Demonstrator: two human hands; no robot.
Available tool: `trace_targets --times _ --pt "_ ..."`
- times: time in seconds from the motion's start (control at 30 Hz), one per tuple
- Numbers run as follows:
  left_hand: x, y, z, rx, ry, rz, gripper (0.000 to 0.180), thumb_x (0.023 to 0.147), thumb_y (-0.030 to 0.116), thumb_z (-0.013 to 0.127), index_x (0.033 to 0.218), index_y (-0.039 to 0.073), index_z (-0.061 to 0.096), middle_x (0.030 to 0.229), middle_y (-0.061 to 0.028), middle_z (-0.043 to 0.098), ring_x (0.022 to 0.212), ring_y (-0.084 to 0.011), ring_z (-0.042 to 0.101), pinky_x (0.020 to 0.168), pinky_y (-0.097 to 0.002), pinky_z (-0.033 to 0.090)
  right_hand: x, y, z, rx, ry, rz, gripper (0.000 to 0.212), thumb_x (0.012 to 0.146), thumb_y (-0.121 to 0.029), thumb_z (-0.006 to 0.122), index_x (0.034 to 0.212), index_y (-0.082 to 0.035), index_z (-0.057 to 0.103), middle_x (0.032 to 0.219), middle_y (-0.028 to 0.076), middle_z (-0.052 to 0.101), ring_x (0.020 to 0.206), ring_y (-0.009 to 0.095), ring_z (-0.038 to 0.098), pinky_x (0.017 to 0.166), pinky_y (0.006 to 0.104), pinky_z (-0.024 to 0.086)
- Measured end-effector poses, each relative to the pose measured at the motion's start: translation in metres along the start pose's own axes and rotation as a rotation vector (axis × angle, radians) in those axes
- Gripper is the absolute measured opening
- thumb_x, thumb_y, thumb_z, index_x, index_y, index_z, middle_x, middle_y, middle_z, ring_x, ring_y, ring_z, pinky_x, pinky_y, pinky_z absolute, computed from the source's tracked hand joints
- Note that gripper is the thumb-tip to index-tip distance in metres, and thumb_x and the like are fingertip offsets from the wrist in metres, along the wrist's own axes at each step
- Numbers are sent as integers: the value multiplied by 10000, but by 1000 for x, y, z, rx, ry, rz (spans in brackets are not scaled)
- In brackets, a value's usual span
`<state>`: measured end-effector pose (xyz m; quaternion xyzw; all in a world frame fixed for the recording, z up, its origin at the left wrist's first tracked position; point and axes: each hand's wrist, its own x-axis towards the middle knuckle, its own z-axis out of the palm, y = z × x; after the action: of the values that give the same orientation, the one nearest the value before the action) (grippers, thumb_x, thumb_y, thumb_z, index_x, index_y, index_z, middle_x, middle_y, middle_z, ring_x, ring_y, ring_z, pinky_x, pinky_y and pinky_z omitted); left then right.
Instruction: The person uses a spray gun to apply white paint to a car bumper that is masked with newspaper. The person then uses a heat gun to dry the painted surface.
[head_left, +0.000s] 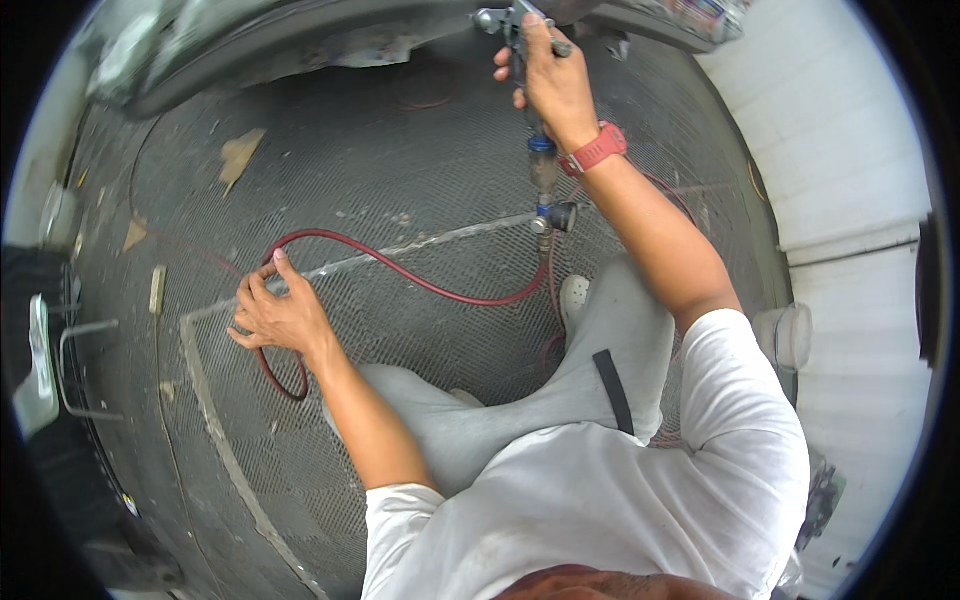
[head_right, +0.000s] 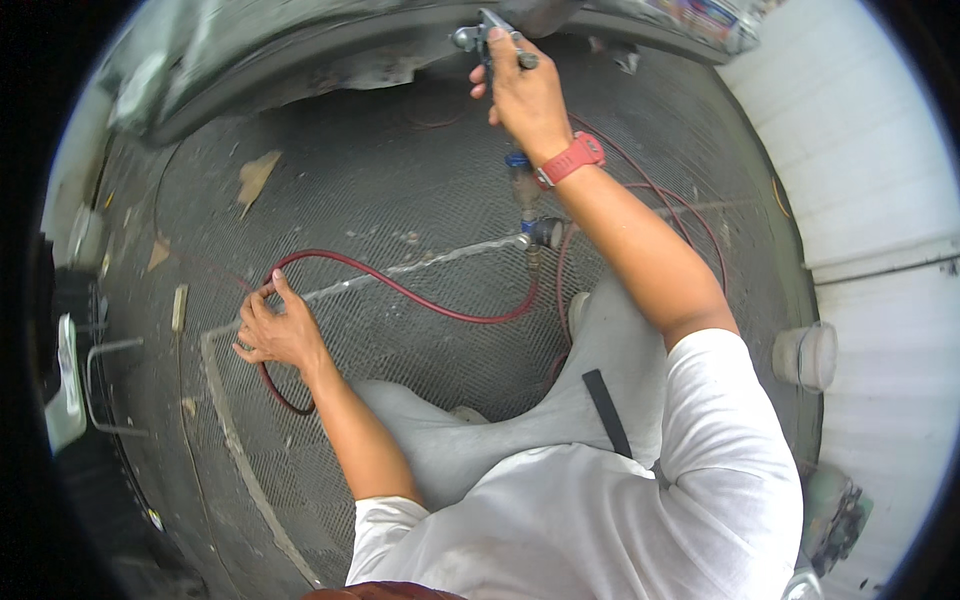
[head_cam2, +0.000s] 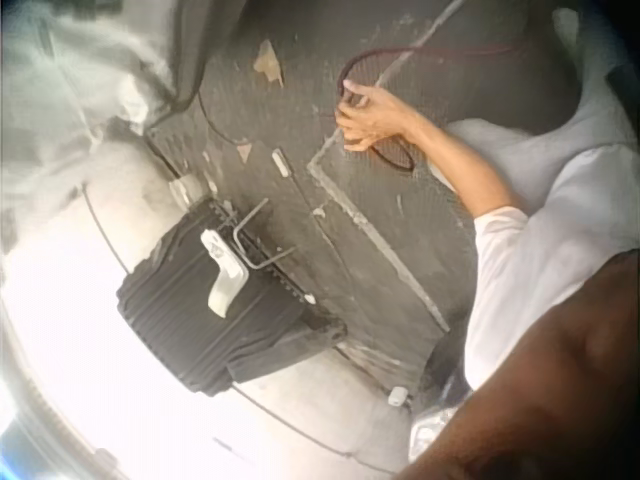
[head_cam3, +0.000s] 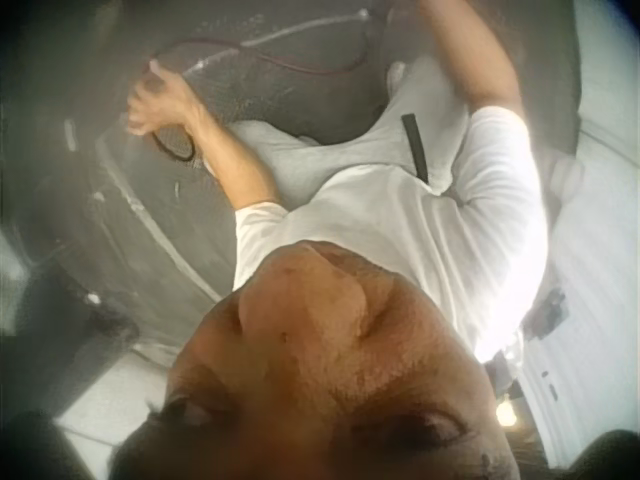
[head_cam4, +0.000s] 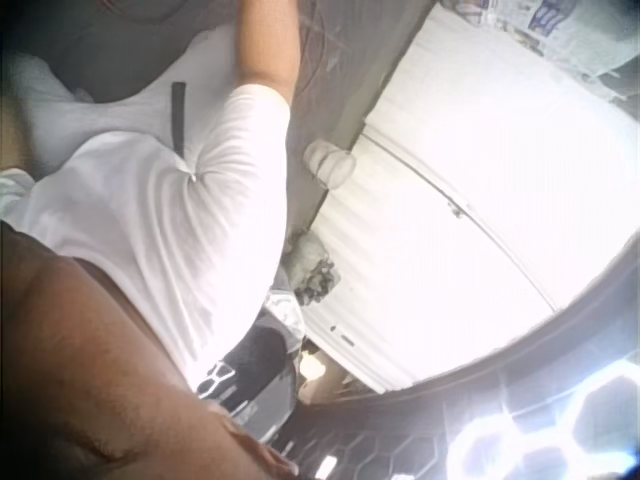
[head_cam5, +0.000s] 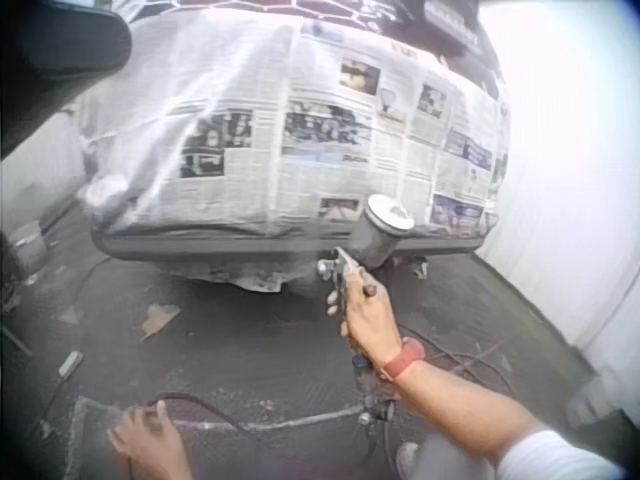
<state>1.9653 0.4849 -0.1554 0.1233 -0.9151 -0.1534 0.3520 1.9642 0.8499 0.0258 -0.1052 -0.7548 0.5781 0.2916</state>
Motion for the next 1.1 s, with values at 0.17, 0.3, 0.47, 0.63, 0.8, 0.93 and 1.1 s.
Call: trace_targets --times 0.17,0.3,0.47,0.63,0.8,0.93,1.1 --pt "10 -78 -23 10 300 -277 405 959 568 714 889 175 781 1119 38 720 1157 -282 585 1150 -673 218 -23 -27 133 74 -138 -45 486 1102 -478 553 1255 -40 697 786 33 658 663 67 655 446 248 485" --pt "7 -126 -48 54 499 -435 406 972 570 697 930 175 783 1158 37 703 1210 -281 541 1119 -627 231 -19 -25 234 170 -269 -199 475 1124 -425 534 1418 -71 652 774 25 678 637 106 623 513 303 473" --pt "1 -156 -86 105 615 -534 425 990 576 664 985 168 783 1230 11 680 1248 -286 516 1070 -577 251 -33 -45 349 67 -136 -351 536 1028 -447 592 1317 -9 701 1132 334 700 1123 508 662 985 510 545" --pt "-5 -160 -97 148 641 -542 399 999 567 656 1034 190 783 1259 7 669 1237 -290 525 1061 -571 262 -21 -51 435 104 -177 -359 544 1009 -467 602 1275 -8 723 1088 327 721 1061 502 695 932 518 567" --pt "-7 -147 -94 82 592 -554 411 1001 605 636 1104 237 786 1314 -5 635 1293 -304 494 1077 -596 246 8 -66 421 139 -162 -372 466 1015 -470 593 1080 -43 769 962 289 737 979 490 705 862 518 567" --pt "1 -130 -78 72 536 -497 409 996 579 653 1082 203 788 1305 -10 649 1263 -295 512 1064 -581 255 29 -68 360 61 -103 -363 480 1028 -476 572 1035 -35 761 938 289 729 979 498 689 855 525 551" --pt "10 -86 -43 -12 356 -311 389 989 529 687 1007 155 793 1204 -19 704 1216 -289 545 1062 -563 263 26 -37 197 -22 -142 -219 473 1072 -456 560 1165 -27 737 802 214 724 748 337 740 733 436 571"
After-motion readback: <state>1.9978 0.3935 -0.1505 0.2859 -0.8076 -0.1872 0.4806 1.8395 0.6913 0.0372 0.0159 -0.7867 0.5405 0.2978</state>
